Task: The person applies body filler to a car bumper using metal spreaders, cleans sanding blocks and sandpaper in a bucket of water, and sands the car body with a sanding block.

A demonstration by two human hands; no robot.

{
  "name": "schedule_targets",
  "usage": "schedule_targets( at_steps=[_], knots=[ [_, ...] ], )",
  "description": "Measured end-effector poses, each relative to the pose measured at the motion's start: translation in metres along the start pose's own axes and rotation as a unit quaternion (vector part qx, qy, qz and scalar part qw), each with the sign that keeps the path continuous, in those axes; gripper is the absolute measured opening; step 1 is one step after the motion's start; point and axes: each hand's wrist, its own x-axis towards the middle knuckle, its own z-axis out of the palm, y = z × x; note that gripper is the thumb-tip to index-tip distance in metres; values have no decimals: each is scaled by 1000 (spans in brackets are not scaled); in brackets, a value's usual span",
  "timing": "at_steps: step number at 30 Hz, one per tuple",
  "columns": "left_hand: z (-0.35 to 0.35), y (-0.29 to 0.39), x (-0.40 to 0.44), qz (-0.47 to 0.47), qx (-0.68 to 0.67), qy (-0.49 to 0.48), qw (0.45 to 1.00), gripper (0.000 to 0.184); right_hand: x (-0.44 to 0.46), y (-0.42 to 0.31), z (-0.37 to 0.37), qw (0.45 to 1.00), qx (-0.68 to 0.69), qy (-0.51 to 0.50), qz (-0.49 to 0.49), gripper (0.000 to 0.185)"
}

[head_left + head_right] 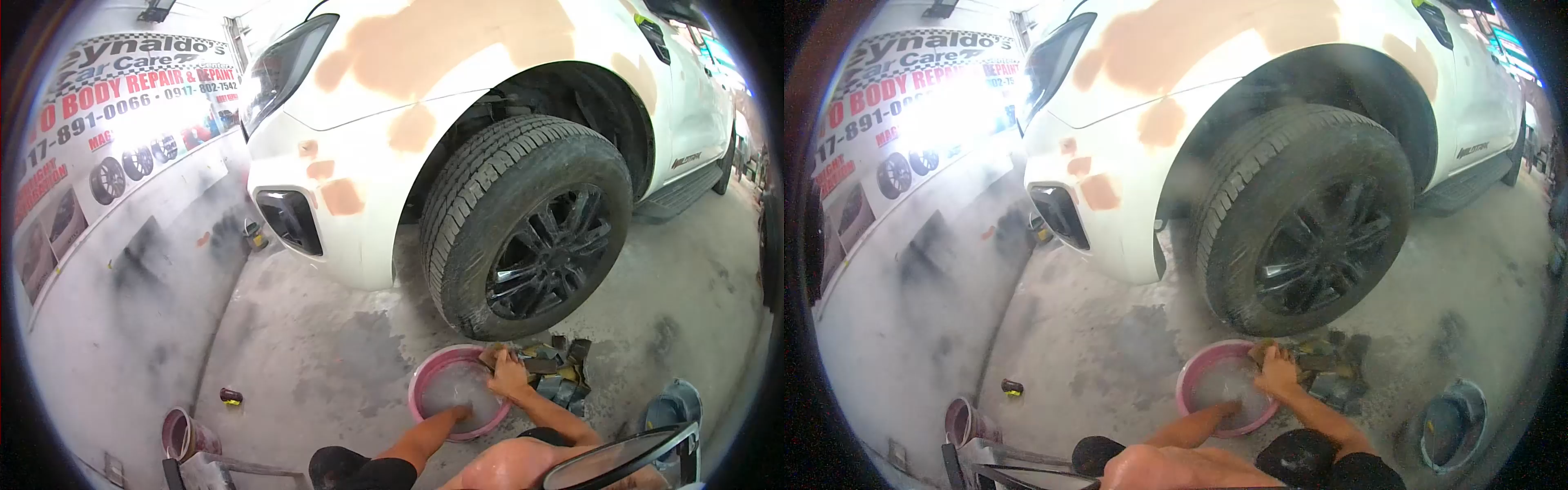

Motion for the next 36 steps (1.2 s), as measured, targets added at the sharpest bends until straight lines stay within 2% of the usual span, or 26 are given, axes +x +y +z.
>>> schedule_targets(
  at_steps=[3, 4, 5, 6, 7, 9, 12, 13, 14, 15, 16, 17, 18, 19, 22, 24, 28, 30, 36],
  knots=[
    [3, -15, 26, 6, -181, -22, 983, 22, 6, 7, -8, 999, -30, -30, 3, 59],
    [2, -23, 41, 6, -288, -39, 957, 21, 5, 1, -14, 999, -26, -28, 1, 59],
    [-8, -18, 42, 3, -385, -57, 921, 21, 1, -10, -23, 996, -91, -20, 7, 57],
    [-13, -24, 32, 18, -358, -44, 933, 21, 0, -18, -32, 988, -156, -12, 13, 54],
    [-29, -15, 4, 36, -325, -34, 944, 22, 6, -20, -40, 988, -150, -13, 11, 54],
    [-48, -14, -31, 55, -303, -19, 951, 29, 18, -20, -53, 983, -84, -164, -18, 58],
    [-64, -7, -46, 64, -265, 0, 962, 39, 19, -11, -41, 985, -134, -109, -27, 61],
    [-67, -5, -39, -5, 5, 104, 995, 39, 18, -7, -34, 985, -132, -105, -27, 61],
    [-65, -9, -29, -75, 273, 198, 938, 40, 14, -3, -24, 991, -123, -49, -36, 60],
    [-54, -53, 14, 15, 359, 156, 920, 39, 12, -1, -17, 993, -113, 5, -46, 59],
    [-47, -59, 21, 115, 449, 126, 877, 38, 9, -2, -17, 993, -111, 2, -46, 59],
    [-43, -54, 16, 212, 523, 111, 818, 39, 2, -5, -24, 987, -133, 7, -90, 57],
    [-14, -36, -6, 62, 260, 36, 963, 39, -2, -8, -31, 979, -155, 16, -133, 55],
    [-5, -15, -24, 41, 230, 17, 972, 39, -7, -9, -33, 979, -154, 22, -132, 55],
    [4, 17, -48, 50, 216, -12, 975, 39, -19, -20, -41, 977, -146, 33, -151, 52],
    [2, 30, -58, 55, 211, -18, 976, 39, -25, -31, -56, 987, -99, -36, -120, 47],
    [-7, 49, -62, 70, 191, -11, 979, 39, -20, -23, -50, 988, -115, -38, -92, 48],
    [-14, 52, -64, 76, 187, -13, 979, 39, -22, -23, -53, 987, -105, -78, -98, 48],
    [-7, 67, -76, 78, 208, -38, 974, 39, -23, -18, -41, 988, -114, -41, -94, 53]
  ],
)
